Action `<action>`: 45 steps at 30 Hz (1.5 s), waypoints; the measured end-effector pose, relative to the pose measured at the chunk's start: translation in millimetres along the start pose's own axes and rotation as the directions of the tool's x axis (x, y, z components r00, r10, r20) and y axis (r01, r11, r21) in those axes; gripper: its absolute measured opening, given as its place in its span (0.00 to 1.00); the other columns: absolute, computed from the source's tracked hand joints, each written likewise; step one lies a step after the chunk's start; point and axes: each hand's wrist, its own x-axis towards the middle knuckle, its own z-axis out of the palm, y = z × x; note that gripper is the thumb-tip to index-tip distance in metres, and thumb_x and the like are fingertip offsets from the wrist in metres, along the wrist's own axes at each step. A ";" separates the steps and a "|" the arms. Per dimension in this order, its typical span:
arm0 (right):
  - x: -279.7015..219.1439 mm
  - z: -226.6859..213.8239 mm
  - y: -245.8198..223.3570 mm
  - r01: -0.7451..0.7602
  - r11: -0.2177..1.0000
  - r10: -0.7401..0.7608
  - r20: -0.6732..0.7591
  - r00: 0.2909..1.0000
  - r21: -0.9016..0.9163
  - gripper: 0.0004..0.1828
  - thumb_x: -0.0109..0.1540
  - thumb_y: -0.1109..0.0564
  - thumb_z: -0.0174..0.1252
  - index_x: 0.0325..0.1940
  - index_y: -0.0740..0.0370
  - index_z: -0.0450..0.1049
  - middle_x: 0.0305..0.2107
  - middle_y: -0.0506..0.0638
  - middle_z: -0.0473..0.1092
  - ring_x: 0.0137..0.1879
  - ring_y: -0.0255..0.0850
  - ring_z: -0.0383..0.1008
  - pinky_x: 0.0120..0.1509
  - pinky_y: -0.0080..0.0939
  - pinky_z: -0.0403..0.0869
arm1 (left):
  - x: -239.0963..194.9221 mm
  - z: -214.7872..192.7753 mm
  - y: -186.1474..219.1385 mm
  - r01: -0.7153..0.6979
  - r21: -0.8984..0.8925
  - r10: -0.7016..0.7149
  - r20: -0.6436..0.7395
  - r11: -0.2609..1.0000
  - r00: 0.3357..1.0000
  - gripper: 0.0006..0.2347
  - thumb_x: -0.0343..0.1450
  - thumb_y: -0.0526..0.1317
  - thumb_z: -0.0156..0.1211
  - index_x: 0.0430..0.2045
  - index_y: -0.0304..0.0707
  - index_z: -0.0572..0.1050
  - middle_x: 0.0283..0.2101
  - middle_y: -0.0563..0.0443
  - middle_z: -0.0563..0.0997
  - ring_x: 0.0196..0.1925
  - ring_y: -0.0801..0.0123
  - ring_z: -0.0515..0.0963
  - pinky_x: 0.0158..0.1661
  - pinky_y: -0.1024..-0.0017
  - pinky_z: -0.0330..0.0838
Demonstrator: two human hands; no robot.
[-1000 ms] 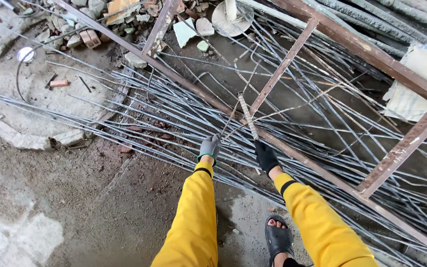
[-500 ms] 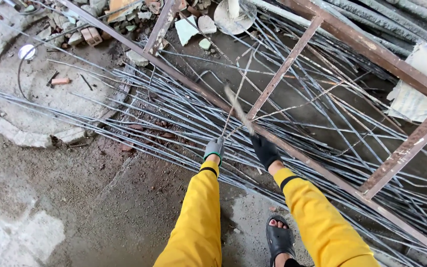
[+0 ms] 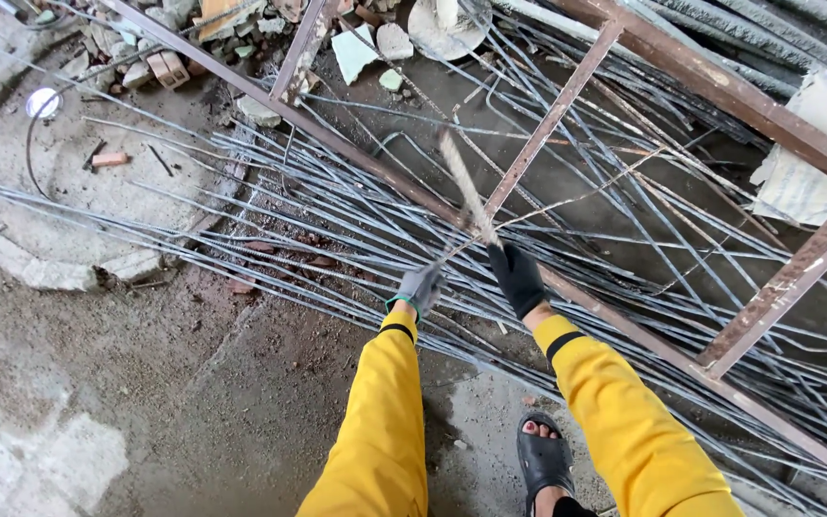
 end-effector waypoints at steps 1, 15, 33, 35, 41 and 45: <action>-8.8 7.6 14.1 -0.007 0.997 0.004 -0.049 0.999 -0.074 0.27 0.68 0.29 0.47 0.40 0.51 0.78 0.31 0.54 0.78 0.44 0.58 0.79 0.48 0.57 0.77 | 4.9 -0.9 -2.8 0.069 0.055 -0.073 0.064 0.996 0.995 0.17 0.74 0.53 0.56 0.35 0.34 0.75 0.17 0.51 0.69 0.14 0.70 0.65 0.18 0.74 0.58; 0.6 -12.8 8.4 -0.212 0.899 0.217 0.031 0.976 0.384 0.28 0.68 0.33 0.50 0.23 0.51 0.72 0.12 0.49 0.69 0.18 0.41 0.71 0.17 0.34 0.64 | 44.3 -4.5 -26.2 -0.022 0.692 0.091 -0.064 0.722 0.994 0.22 0.76 0.61 0.44 0.56 0.51 0.75 0.56 0.41 0.80 0.63 0.49 0.75 0.61 0.50 0.71; -14.1 -22.9 -40.0 -0.168 0.936 0.187 -0.035 0.982 0.309 0.30 0.70 0.34 0.49 0.26 0.56 0.77 0.20 0.55 0.74 0.37 0.52 0.79 0.43 0.49 0.72 | 0.7 12.5 5.5 -0.089 0.797 0.149 -0.001 0.597 0.989 0.23 0.78 0.57 0.38 0.59 0.46 0.73 0.56 0.37 0.80 0.61 0.42 0.77 0.59 0.47 0.72; -16.3 -26.2 -43.1 -0.067 0.942 0.085 -0.040 0.996 0.328 0.27 0.69 0.35 0.48 0.28 0.56 0.74 0.14 0.51 0.70 0.25 0.47 0.75 0.34 0.46 0.73 | 24.0 11.3 -10.3 -0.100 0.717 0.113 0.030 0.690 0.993 0.24 0.76 0.57 0.39 0.59 0.44 0.73 0.58 0.34 0.78 0.63 0.41 0.74 0.62 0.47 0.69; -14.1 30.9 51.1 -0.263 0.964 0.263 0.216 0.940 -0.030 0.38 0.64 0.18 0.44 0.37 0.52 0.78 0.33 0.52 0.78 0.48 0.57 0.78 0.56 0.57 0.74 | -10.4 25.7 10.5 -0.015 0.727 0.130 -0.102 0.687 0.986 0.19 0.71 0.51 0.54 0.55 0.47 0.74 0.54 0.40 0.81 0.60 0.47 0.78 0.60 0.51 0.72; -4.1 23.0 31.1 -0.521 0.816 0.452 0.285 0.845 0.249 0.29 0.59 0.27 0.59 0.26 0.55 0.76 0.09 0.49 0.64 0.11 0.44 0.66 0.11 0.38 0.66 | -30.5 26.9 35.5 -0.086 0.631 0.200 -0.112 0.771 0.973 0.16 0.73 0.48 0.57 0.51 0.42 0.73 0.52 0.36 0.81 0.60 0.43 0.78 0.58 0.49 0.72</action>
